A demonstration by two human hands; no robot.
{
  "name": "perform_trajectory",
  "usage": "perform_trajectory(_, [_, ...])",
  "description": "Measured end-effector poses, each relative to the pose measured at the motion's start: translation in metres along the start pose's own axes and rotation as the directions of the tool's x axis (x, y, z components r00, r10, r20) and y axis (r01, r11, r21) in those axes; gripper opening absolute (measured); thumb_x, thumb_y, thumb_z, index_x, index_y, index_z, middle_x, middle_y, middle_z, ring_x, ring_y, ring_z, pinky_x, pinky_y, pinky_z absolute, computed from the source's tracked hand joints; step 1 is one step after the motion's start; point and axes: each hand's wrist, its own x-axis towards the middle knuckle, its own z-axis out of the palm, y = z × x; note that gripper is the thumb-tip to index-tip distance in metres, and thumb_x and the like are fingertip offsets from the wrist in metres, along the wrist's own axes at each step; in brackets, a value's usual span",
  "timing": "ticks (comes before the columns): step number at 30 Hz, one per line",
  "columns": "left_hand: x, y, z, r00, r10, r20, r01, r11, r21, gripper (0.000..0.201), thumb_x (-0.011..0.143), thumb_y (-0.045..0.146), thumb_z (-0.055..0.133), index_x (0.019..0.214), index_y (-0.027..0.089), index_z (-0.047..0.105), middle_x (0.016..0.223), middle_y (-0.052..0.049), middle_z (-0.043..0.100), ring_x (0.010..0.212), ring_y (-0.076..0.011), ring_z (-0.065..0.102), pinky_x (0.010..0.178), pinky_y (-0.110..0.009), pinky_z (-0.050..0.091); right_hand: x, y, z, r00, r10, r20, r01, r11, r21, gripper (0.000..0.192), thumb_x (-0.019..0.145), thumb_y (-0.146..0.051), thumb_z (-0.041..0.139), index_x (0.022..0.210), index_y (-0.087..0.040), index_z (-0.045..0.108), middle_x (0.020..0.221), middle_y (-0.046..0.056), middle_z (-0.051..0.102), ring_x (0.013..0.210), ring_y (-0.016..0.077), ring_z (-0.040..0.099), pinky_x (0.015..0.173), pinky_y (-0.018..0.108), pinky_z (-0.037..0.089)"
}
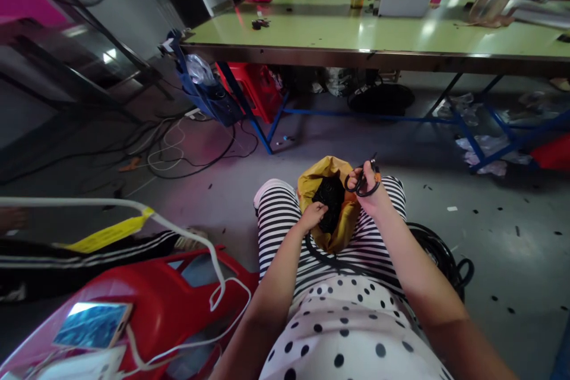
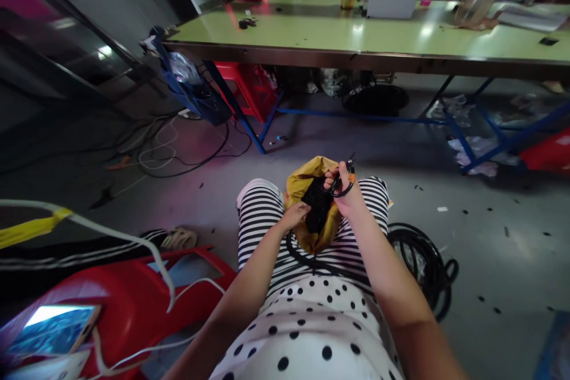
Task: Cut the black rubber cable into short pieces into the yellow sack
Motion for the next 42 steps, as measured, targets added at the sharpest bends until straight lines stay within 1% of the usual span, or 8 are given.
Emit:
perform_trajectory(6, [-0.005, 0.011, 0.001, 0.987, -0.157, -0.021, 0.153, 0.981, -0.119, 0.032, 0.097, 0.041, 0.069, 0.079, 0.022, 0.051, 0.053, 0.008, 0.048, 0.041, -0.0081, 0.034, 0.045, -0.023, 0.022, 0.013, 0.020, -0.042, 0.969, 0.133, -0.208, -0.136, 0.991, -0.003, 0.058, 0.080, -0.062, 0.092, 0.077, -0.019, 0.053, 0.059, -0.009, 0.049, 0.044, 0.0008, 0.039, 0.040, 0.010, 0.037])
perform_trajectory(14, [-0.006, 0.017, -0.001, 0.973, -0.210, -0.097, 0.174, 0.940, -0.293, 0.036, 0.093, 0.044, 0.076, 0.081, 0.021, 0.051, 0.057, 0.008, 0.047, 0.039, -0.0059, 0.034, 0.041, -0.020, 0.020, 0.016, 0.014, -0.085, 0.978, 0.054, -0.201, -0.070, 0.995, -0.073, 0.070, 0.060, -0.071, 0.098, 0.075, -0.019, 0.053, 0.052, -0.011, 0.044, 0.040, -0.0002, 0.033, 0.034, 0.011, 0.027])
perform_trajectory(18, [-0.009, 0.022, -0.009, 0.970, -0.199, -0.141, 0.122, 0.898, -0.422, 0.037, 0.094, 0.050, 0.072, 0.088, 0.021, 0.049, 0.065, 0.008, 0.047, 0.044, -0.0051, 0.037, 0.043, -0.018, 0.025, 0.012, 0.018, -0.093, 0.983, 0.046, -0.179, -0.065, 0.993, -0.101, 0.068, 0.058, -0.066, 0.101, 0.076, -0.019, 0.055, 0.051, -0.011, 0.046, 0.039, 0.0004, 0.034, 0.033, 0.012, 0.025])
perform_trajectory(24, [-0.019, 0.029, -0.022, 0.990, -0.142, -0.002, 0.105, 0.741, -0.663, 0.046, 0.083, 0.050, 0.083, 0.097, 0.021, 0.049, 0.074, 0.006, 0.054, 0.049, -0.0053, 0.046, 0.046, -0.018, 0.036, 0.013, 0.017, -0.095, 0.989, 0.055, -0.140, -0.068, 0.994, -0.090, 0.072, 0.049, -0.068, 0.103, 0.072, -0.017, 0.058, 0.049, -0.011, 0.045, 0.038, -0.0007, 0.031, 0.033, 0.011, 0.025])
perform_trajectory(31, [-0.017, 0.027, -0.028, 0.986, -0.126, -0.111, 0.022, 0.753, -0.657, 0.050, 0.078, 0.050, 0.087, 0.095, 0.022, 0.049, 0.069, 0.009, 0.051, 0.040, -0.0017, 0.034, 0.039, -0.017, 0.017, 0.011, 0.024, -0.099, 0.978, 0.014, -0.210, -0.059, 0.976, -0.208, 0.067, 0.060, -0.071, 0.097, 0.074, -0.018, 0.059, 0.050, -0.009, 0.045, 0.037, 0.0015, 0.034, 0.031, 0.013, 0.025])
perform_trajectory(34, [-0.014, 0.026, -0.024, 0.978, -0.172, -0.116, 0.064, 0.783, -0.618, 0.047, 0.080, 0.051, 0.084, 0.093, 0.022, 0.050, 0.066, 0.009, 0.051, 0.039, -0.0021, 0.033, 0.038, -0.018, 0.015, 0.006, 0.044, -0.089, 0.965, 0.059, -0.255, -0.128, 0.956, -0.264, 0.066, 0.062, -0.071, 0.096, 0.074, -0.018, 0.059, 0.050, -0.008, 0.046, 0.037, 0.0020, 0.035, 0.031, 0.014, 0.024])
perform_trajectory(38, [-0.011, 0.025, -0.016, 0.966, -0.215, -0.145, 0.099, 0.822, -0.560, 0.042, 0.084, 0.051, 0.079, 0.092, 0.022, 0.050, 0.064, 0.009, 0.049, 0.037, -0.0024, 0.033, 0.039, -0.019, 0.014, -0.006, 0.096, -0.072, 0.939, 0.243, -0.244, -0.307, 0.913, -0.270, 0.067, 0.066, -0.077, 0.090, 0.071, -0.018, 0.057, 0.046, -0.009, 0.044, 0.035, 0.0022, 0.032, 0.031, 0.015, 0.021])
perform_trajectory(42, [-0.011, 0.026, -0.012, 0.959, -0.235, -0.159, 0.123, 0.850, -0.512, 0.037, 0.086, 0.049, 0.074, 0.091, 0.022, 0.050, 0.061, 0.010, 0.048, 0.036, -0.0031, 0.031, 0.038, -0.019, 0.013, -0.017, 0.142, -0.076, 0.903, 0.341, -0.261, -0.427, 0.780, -0.458, 0.065, 0.069, -0.075, 0.089, 0.066, -0.017, 0.059, 0.042, -0.007, 0.046, 0.033, 0.0052, 0.038, 0.032, 0.017, 0.027])
